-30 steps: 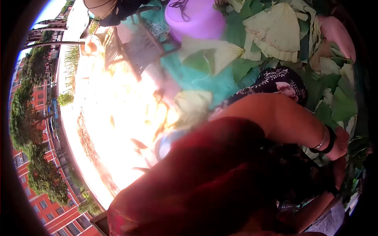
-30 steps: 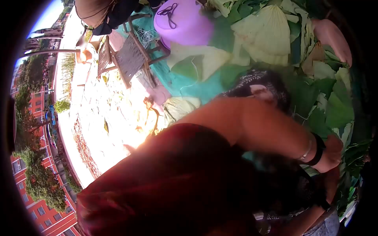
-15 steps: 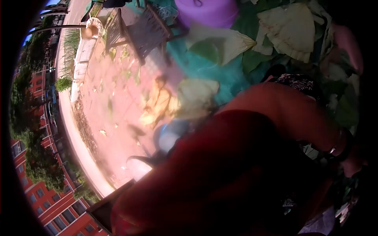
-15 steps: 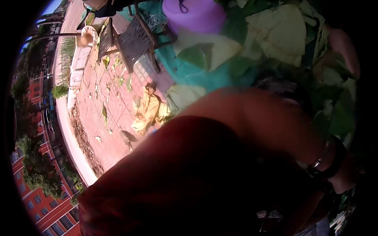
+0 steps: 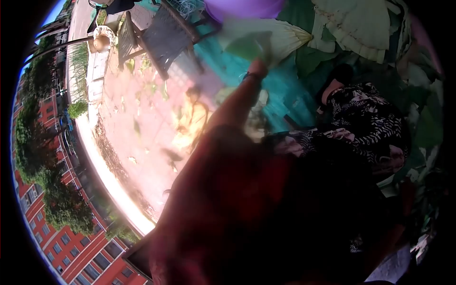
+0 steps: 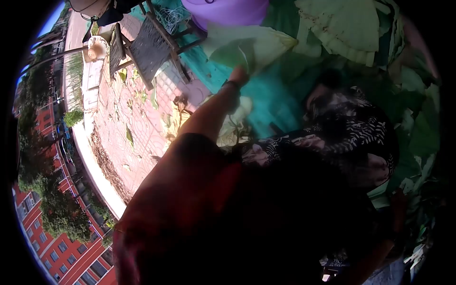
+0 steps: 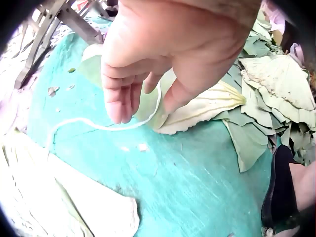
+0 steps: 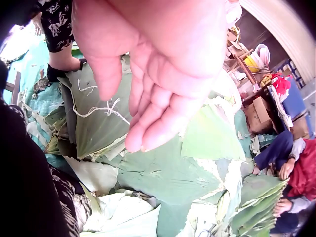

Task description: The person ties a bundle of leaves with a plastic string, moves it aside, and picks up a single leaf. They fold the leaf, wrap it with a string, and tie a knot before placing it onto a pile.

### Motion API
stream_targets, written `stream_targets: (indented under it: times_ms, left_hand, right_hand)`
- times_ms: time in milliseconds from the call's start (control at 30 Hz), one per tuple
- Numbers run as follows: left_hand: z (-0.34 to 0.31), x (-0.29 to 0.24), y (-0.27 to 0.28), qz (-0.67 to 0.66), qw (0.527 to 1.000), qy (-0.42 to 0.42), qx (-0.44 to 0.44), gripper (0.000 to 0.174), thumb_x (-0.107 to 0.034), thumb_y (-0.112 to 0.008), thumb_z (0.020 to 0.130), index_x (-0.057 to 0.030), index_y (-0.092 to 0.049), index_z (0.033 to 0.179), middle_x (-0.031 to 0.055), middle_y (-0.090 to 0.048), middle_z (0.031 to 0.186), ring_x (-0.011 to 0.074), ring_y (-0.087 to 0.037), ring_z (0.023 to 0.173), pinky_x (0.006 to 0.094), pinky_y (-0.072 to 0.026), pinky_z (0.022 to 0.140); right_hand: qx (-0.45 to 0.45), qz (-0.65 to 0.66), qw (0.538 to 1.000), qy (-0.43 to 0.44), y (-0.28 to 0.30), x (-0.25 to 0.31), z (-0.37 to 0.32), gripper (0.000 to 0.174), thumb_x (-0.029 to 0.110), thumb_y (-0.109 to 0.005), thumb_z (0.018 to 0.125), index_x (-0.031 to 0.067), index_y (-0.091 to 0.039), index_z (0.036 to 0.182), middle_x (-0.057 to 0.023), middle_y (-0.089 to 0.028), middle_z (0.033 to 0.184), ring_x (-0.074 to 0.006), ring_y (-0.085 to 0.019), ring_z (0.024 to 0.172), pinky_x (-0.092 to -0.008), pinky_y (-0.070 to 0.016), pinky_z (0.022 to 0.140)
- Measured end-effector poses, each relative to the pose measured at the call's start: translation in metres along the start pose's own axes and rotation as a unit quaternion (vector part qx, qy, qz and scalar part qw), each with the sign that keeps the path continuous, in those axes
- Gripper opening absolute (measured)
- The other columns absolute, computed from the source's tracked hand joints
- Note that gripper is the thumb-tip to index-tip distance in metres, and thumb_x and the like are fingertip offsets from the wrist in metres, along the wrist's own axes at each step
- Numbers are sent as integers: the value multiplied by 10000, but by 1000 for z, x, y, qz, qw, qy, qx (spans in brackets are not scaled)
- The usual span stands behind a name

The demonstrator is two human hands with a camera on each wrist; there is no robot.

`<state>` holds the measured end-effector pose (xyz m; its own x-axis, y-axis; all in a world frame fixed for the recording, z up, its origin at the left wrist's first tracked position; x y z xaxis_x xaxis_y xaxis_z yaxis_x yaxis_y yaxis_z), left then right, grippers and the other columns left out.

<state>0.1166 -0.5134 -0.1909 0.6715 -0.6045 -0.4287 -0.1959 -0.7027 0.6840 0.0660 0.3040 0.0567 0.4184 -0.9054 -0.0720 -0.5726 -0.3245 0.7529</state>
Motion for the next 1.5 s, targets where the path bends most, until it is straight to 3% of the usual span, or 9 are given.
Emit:
stream_targets:
  times_ms: [267,367,633,667,833,933,1133,1333,1500]
  left_hand:
    - [15,40,-69,-93,989,65,-98,421,-202,-574,840,-13,-544,1215,256,-614,1179,410,-567,1155,462,-460,986]
    - [32,31,-67,76,997,6,19,319,-195,-526,875,-23,-621,1126,225,-635,1148,381,-596,1112,454,-482,945]
    - [35,32,37,341,859,-347,-157,86,-127,-609,790,-101,-685,762,91,-670,769,295,-674,758,414,-523,615]
    - [40,28,62,418,843,-336,-38,129,-151,-568,811,-109,-681,857,111,-672,867,303,-659,780,423,-519,667]
    - [-28,-84,173,63,860,-494,-113,158,-171,-580,832,-100,-681,931,94,-676,947,261,-636,921,368,-494,842]
    - [-82,-204,200,-363,871,-308,118,191,-160,-552,937,-17,-658,1007,64,-656,891,169,-625,847,289,-488,825]
    - [-225,-434,186,-196,827,-468,242,239,-208,-564,976,-17,-664,1081,6,-606,785,72,-536,690,214,-429,641]
    - [-319,-545,72,-70,726,-605,321,218,-210,-588,967,-22,-682,1025,-19,-614,718,50,-537,644,203,-406,552]
    - [-356,-568,10,-77,756,-547,352,229,-221,-582,969,-26,-701,972,-41,-574,665,50,-511,600,210,-396,541]
  right_hand:
    - [83,-67,994,31,71,83,-12,320,187,-486,941,20,-580,1197,-227,-590,1186,-391,-537,1118,-448,-448,929]
    - [-14,-78,994,70,33,46,-17,349,204,-453,979,12,-551,1253,-219,-542,1294,-384,-492,1205,-436,-399,1023]
    - [-112,-9,992,49,59,65,-5,406,177,-422,996,39,-462,1376,-195,-435,1434,-378,-422,1302,-436,-353,1078]
    - [-113,10,992,46,63,67,0,404,174,-434,993,41,-471,1373,-189,-452,1421,-368,-437,1293,-427,-362,1071]
    - [-134,107,985,20,103,73,54,395,164,-495,980,50,-516,1357,-164,-536,1357,-318,-515,1249,-382,-407,1034]
    - [-159,386,908,16,186,175,31,370,162,-565,959,25,-564,1303,-128,-621,1255,-226,-586,1153,-326,-435,989]
    - [-150,653,734,113,230,248,4,376,246,-573,981,8,-577,1272,-102,-661,1168,-170,-639,1032,-282,-496,906]
    - [-299,813,444,229,243,224,-37,395,272,-536,1000,-18,-549,1268,-126,-634,1208,-198,-630,1037,-310,-508,896]
    - [-439,801,390,115,202,139,-52,407,301,-470,1021,-36,-551,1236,-143,-657,1162,-221,-635,1004,-335,-493,918]
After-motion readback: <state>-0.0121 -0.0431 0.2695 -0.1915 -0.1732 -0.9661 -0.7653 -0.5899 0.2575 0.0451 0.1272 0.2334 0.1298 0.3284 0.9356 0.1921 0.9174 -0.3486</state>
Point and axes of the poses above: each hand's wrist, its own z-axis towards the middle knuckle, its own y-axis out of the back of the hand, x = y × z, the point moved 2 cm from there along z, towards the middle knuckle
